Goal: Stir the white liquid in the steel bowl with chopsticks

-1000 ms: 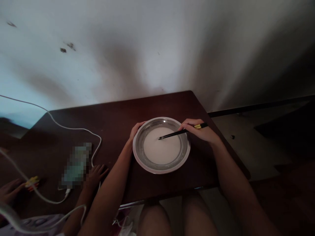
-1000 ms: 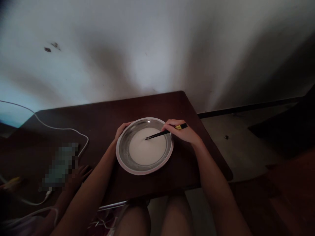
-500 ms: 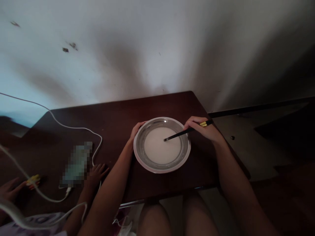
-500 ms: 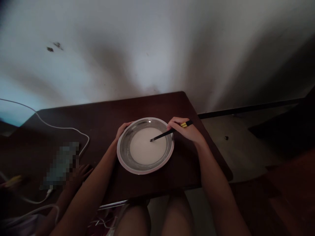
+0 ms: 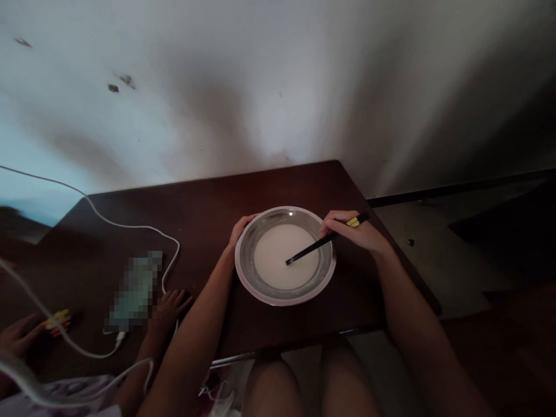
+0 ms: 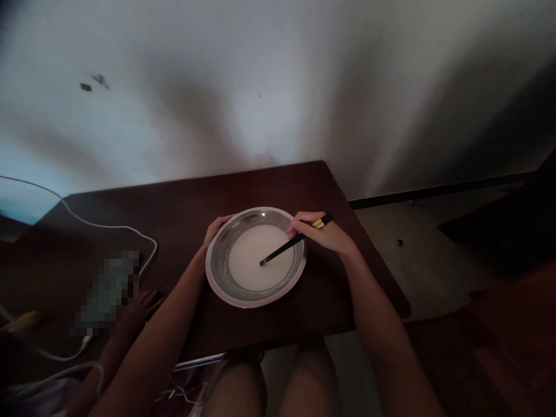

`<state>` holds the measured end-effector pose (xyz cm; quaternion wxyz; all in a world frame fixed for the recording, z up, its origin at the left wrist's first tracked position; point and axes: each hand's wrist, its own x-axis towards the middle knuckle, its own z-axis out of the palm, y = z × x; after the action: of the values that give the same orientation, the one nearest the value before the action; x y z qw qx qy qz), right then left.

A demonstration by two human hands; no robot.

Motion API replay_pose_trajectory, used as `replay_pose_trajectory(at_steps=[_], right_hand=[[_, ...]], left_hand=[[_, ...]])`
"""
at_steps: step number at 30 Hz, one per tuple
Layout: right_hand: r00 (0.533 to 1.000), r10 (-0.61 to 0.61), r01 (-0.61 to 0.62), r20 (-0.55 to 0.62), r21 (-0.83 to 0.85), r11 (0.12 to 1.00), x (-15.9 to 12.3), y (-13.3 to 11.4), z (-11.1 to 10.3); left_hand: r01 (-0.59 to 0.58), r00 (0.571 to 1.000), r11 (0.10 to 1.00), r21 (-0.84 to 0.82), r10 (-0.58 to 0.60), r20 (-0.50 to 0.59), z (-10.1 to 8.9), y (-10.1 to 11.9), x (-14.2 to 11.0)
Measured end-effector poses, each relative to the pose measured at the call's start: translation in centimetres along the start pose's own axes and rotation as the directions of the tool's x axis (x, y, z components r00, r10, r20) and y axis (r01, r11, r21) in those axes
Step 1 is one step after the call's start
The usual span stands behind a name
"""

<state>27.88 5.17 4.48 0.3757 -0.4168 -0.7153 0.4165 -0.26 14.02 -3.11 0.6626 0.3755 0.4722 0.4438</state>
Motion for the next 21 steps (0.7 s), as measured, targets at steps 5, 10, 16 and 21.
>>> replay_pose_trajectory(at_steps=[5,10,16,21], right_hand=[[1.0,-0.014,0.011,-0.026,-0.118,0.993,0.19,0.0,0.23],[0.997,-0.008,0.006,-0.074,-0.03,1.0,-0.04,-0.16,-0.25],[1.0,-0.019,0.019,0.0,-0.119,0.993,0.22,0.13,0.35],[0.995,-0.012,0.007,-0.095,-0.059,0.998,0.02,-0.05,-0.28]], left_hand=[[-0.027,1.0,0.999,0.021,0.026,0.009,-0.12,-0.08,0.0],[-0.017,1.0,1.0,-0.006,0.017,0.007,-0.38,-0.34,0.28],[-0.019,1.0,0.999,0.03,0.019,0.014,-0.15,-0.12,-0.03],[-0.014,1.0,0.999,0.028,0.014,0.015,0.08,0.08,-0.22]])
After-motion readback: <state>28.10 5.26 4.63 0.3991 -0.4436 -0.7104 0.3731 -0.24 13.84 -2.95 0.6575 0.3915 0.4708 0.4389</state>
